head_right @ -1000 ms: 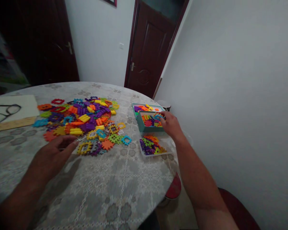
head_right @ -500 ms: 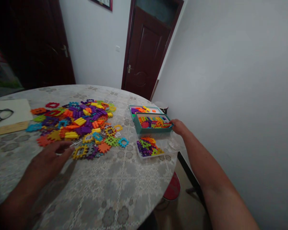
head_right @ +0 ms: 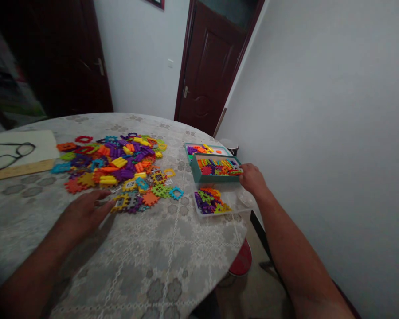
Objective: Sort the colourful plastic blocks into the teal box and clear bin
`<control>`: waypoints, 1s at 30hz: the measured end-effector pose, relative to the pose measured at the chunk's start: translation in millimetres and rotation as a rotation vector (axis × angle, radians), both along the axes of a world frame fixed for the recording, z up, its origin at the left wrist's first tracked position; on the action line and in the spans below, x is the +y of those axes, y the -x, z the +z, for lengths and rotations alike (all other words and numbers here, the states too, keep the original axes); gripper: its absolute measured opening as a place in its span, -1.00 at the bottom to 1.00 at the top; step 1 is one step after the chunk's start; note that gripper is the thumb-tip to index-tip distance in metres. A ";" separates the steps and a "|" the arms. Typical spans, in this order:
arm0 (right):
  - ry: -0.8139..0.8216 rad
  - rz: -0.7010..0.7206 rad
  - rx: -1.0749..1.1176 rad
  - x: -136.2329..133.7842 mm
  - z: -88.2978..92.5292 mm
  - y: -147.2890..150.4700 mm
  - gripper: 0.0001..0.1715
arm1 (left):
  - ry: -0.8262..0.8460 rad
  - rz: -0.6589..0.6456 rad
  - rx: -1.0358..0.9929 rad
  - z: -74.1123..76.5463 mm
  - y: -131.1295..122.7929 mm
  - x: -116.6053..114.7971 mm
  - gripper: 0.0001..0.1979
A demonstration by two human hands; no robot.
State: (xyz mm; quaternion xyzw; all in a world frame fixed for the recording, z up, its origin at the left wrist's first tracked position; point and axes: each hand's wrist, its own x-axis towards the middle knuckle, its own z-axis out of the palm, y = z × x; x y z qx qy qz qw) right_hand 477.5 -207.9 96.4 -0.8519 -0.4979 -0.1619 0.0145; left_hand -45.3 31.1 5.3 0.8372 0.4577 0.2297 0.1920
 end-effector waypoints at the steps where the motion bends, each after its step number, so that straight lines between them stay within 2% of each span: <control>1: -0.048 0.066 -0.015 1.5 -1.9 13.7 -0.49 | 0.010 0.002 0.013 0.4 -0.5 -3.2 -0.52; 3: -0.160 0.226 -0.018 5.9 -9.1 48.6 -0.53 | 0.062 -0.006 0.045 3.8 -2.3 -10.7 -0.53; 6: -0.262 0.469 0.084 13.8 -24.0 116.9 -0.61 | 0.121 -0.060 0.024 10.7 -6.4 -19.5 -0.64; 10: -0.209 0.698 0.335 28.3 -41.5 212.4 -0.64 | 0.216 -0.096 -0.088 14.4 -11.8 -27.1 -0.70; 14: -0.079 0.751 0.504 56.3 -56.2 273.4 -0.60 | 0.311 -0.264 -0.202 10.7 -18.6 -33.8 -0.74; 16: -0.045 0.720 0.532 70.8 -63.7 288.3 -0.55 | 0.339 -0.321 -0.232 8.4 -21.8 -36.4 -0.73; 20: -0.066 0.677 0.562 86.5 -81.7 301.5 -0.46 | 0.338 -0.332 -0.225 7.4 -25.0 -39.7 -0.66; 25: -0.246 0.727 0.628 86.1 -105.3 302.8 -0.48 | 0.282 -0.364 -0.177 5.0 -26.2 -42.2 -0.44; 28: -0.303 0.746 0.645 85.8 -111.3 300.5 -0.53 | 0.227 -0.343 -0.155 1.1 -26.6 -41.6 -0.37; 30: -0.318 0.739 0.657 86.5 -111.8 299.5 -0.54 | 0.216 -0.354 -0.149 0.1 -26.2 -41.0 -0.40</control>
